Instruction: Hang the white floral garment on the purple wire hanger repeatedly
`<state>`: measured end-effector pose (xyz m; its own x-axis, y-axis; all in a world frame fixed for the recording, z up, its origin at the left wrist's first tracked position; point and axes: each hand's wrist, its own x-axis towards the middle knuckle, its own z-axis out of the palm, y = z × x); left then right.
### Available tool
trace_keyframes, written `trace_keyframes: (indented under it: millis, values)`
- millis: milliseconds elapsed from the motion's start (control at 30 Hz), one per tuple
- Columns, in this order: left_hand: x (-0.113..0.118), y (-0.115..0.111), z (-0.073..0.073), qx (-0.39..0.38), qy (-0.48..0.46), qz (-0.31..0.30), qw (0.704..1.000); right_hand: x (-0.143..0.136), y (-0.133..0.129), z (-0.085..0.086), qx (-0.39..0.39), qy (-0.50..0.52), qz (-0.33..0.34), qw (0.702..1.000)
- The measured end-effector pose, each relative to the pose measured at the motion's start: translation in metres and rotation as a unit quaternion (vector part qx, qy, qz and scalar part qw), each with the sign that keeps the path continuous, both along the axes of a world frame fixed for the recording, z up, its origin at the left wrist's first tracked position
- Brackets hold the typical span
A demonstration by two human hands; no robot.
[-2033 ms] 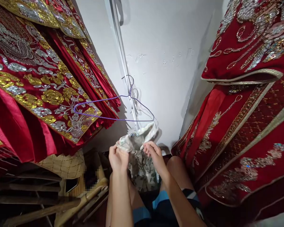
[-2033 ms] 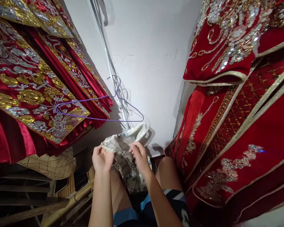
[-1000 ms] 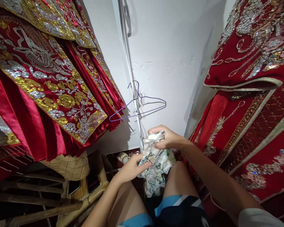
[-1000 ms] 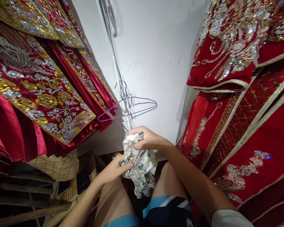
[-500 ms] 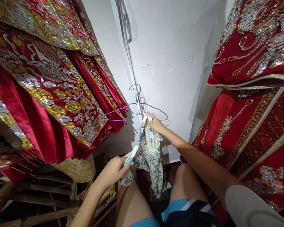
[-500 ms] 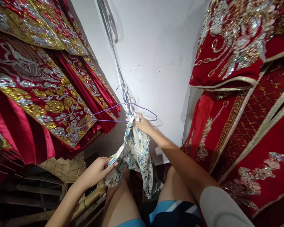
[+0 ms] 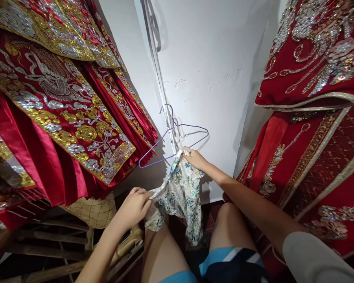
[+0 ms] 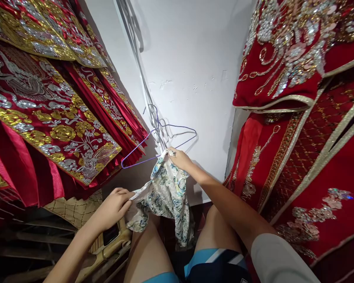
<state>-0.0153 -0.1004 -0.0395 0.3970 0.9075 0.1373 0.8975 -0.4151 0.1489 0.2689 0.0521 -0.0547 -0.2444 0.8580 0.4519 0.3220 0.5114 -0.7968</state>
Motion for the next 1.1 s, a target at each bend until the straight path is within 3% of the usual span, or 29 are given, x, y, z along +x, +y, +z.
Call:
trace_keyframes:
  millis: [100, 200, 333, 433, 567, 667, 767, 900, 1000, 1100]
  values:
    - [-0.017, 0.008, 0.015, 0.061, 0.009, 0.036, 0.997, 0.011, -0.008, -0.001, 0.018, 0.015, -0.011, 1.000]
    - [-0.027, 0.016, 0.036, 0.105, -0.071, 0.078, 0.989, 0.022, -0.024, 0.001, 0.036, 0.040, -0.019, 0.998]
    - [-0.015, 0.033, 0.065, 0.130, -0.186, 0.122, 0.966, 0.021, -0.046, 0.011, 0.030, 0.090, 0.014, 0.995]
    - [-0.001, 0.053, 0.076, 0.124, -0.175, 0.164, 0.963, 0.014, -0.056, 0.015, 0.014, 0.088, 0.030, 0.996]
    - [0.004, 0.071, 0.071, 0.045, -0.061, 0.211, 0.974, 0.017, -0.058, 0.010, 0.029, 0.046, -0.028, 0.998]
    - [-0.003, 0.072, 0.060, -0.003, -0.014, 0.221, 0.975, 0.024, -0.056, 0.007, 0.030, 0.055, -0.036, 0.997]
    - [-0.002, 0.068, 0.056, 0.049, -0.093, 0.197, 0.975, 0.022, -0.058, 0.010, 0.012, 0.060, -0.008, 0.998]
    - [0.023, 0.074, 0.064, 0.142, -0.264, 0.083, 0.950, 0.003, -0.067, 0.015, 0.005, 0.082, 0.020, 0.996]
    - [0.045, 0.085, 0.069, 0.170, -0.310, 0.022, 0.935, -0.006, -0.072, 0.015, -0.010, 0.111, 0.039, 0.993]
    - [0.052, 0.090, 0.069, 0.234, -0.290, 0.033, 0.927, 0.005, -0.072, 0.019, 0.013, 0.113, 0.027, 0.993]
